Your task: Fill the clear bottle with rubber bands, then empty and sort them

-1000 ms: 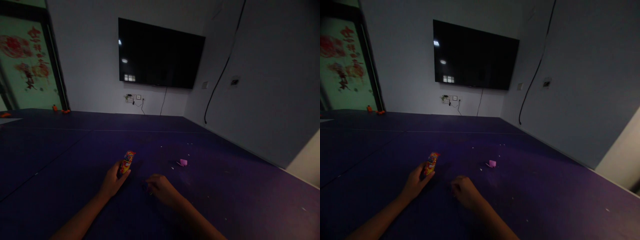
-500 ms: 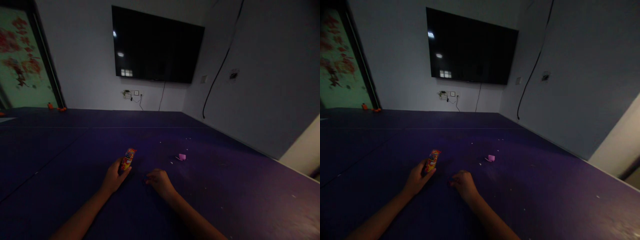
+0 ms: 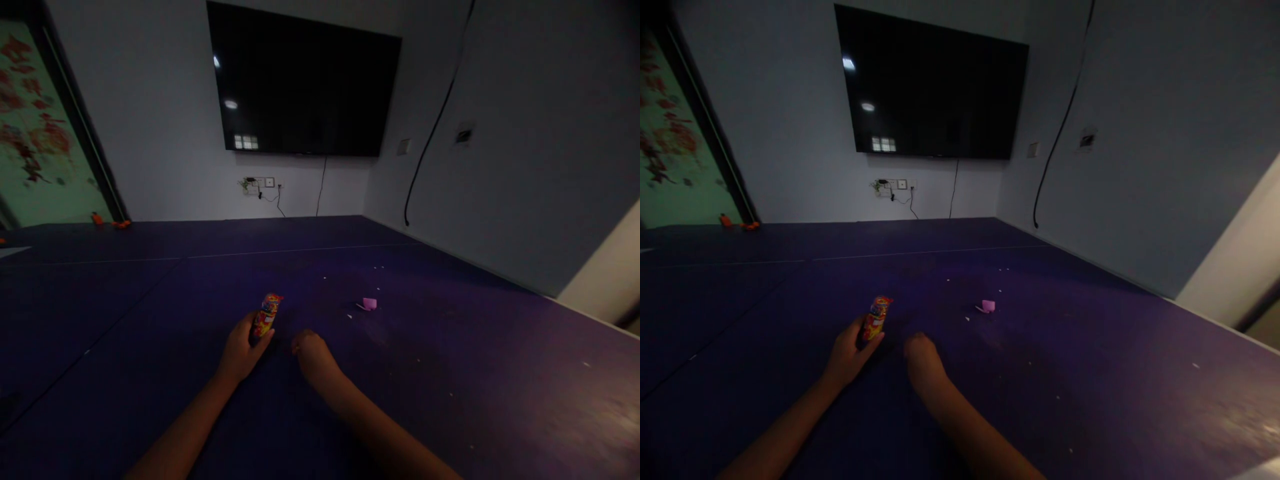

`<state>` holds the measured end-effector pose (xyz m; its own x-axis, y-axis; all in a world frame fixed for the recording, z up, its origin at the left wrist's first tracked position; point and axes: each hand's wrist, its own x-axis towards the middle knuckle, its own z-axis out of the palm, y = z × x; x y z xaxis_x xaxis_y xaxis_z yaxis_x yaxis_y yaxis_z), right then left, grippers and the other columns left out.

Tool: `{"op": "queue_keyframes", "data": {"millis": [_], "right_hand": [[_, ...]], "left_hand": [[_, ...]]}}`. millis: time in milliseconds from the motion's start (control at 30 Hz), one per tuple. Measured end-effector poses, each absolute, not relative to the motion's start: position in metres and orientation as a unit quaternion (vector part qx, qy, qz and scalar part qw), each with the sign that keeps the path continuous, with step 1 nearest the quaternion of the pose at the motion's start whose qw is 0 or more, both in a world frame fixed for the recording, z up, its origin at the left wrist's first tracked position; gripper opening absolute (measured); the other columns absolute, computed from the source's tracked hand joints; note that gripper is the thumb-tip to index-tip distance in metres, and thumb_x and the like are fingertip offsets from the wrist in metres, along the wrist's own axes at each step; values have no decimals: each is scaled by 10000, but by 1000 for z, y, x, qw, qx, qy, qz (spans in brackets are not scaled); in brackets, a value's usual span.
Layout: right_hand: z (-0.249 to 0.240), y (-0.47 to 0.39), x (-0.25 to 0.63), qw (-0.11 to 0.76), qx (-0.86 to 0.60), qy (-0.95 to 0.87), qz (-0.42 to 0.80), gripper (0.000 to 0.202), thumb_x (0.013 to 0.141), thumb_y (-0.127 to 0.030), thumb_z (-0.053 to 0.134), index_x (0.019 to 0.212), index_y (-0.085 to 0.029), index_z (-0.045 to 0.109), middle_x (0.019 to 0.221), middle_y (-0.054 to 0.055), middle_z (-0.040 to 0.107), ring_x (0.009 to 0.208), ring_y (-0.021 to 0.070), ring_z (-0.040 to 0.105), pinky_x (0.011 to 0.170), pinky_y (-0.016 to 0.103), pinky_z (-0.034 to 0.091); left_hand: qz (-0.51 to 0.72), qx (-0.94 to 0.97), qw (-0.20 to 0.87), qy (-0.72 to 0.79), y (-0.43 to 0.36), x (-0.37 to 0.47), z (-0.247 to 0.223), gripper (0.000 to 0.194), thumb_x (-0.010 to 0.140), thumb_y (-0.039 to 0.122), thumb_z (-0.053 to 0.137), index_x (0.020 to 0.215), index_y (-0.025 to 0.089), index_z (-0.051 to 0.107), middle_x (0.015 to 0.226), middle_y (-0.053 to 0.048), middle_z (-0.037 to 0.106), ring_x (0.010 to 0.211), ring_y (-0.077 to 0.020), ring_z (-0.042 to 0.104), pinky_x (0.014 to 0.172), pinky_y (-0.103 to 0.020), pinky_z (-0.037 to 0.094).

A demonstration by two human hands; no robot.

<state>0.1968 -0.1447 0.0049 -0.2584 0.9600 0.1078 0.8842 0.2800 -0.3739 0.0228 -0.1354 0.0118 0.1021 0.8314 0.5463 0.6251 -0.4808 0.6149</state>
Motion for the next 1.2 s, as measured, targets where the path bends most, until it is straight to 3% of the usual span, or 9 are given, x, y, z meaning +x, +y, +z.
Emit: {"op": "queue_keyframes", "data": {"millis": [200, 467, 633, 833, 967, 1200], "right_hand": [[-15, -141, 195, 149, -549, -821, 50, 340, 707, 42, 419, 879, -153, 639, 921, 103, 629, 927, 218, 552, 850, 309, 394], [-19, -135, 199, 314, -512, -781, 172, 278, 772, 12, 376, 812, -159, 591, 859, 75, 594, 811, 164, 555, 768, 271, 431], [-6, -147, 195, 313, -490, -792, 186, 246, 771, 1, 420, 765, -180, 586, 835, 41, 590, 818, 148, 557, 777, 252, 432], [4, -160, 195, 348, -514, -764, 174, 115, 780, -172, 571, 887, -181, 613, 955, 68, 583, 938, 199, 540, 845, 304, 429], [3, -164, 194, 334, -545, -752, 161, 326, 676, -346, 722, 940, -179, 630, 977, 90, 576, 973, 261, 524, 861, 362, 427], [0, -154, 188, 293, -559, -755, 180, 110, 796, -136, 577, 865, -179, 650, 935, 72, 609, 896, 197, 574, 819, 288, 443]], "left_hand": [[437, 735, 104, 507, -134, 23, 9, 432, 789, 456, 521, 1122, 182, 498, 1036, -107, 639, 934, -261, 623, 843, -406, 481], [430, 742, 104, 503, -134, 22, 6, 388, 811, 434, 505, 1114, 191, 508, 1032, -114, 644, 928, -265, 629, 823, -411, 497], [421, 750, 97, 501, -135, 21, 4, 400, 796, 440, 521, 1108, 190, 522, 1007, -113, 656, 919, -267, 635, 816, -398, 506], [423, 749, 85, 503, -135, 19, 2, 441, 786, 465, 520, 1108, 165, 536, 1024, -127, 659, 923, -271, 638, 819, -395, 508], [427, 739, 83, 514, -136, 21, 4, 432, 786, 454, 520, 1118, 179, 537, 1047, -118, 658, 943, -268, 634, 837, -393, 498], [429, 744, 91, 503, -139, 22, 9, 412, 782, 441, 535, 1099, 177, 545, 1007, -109, 671, 909, -253, 647, 805, -361, 511]]}}
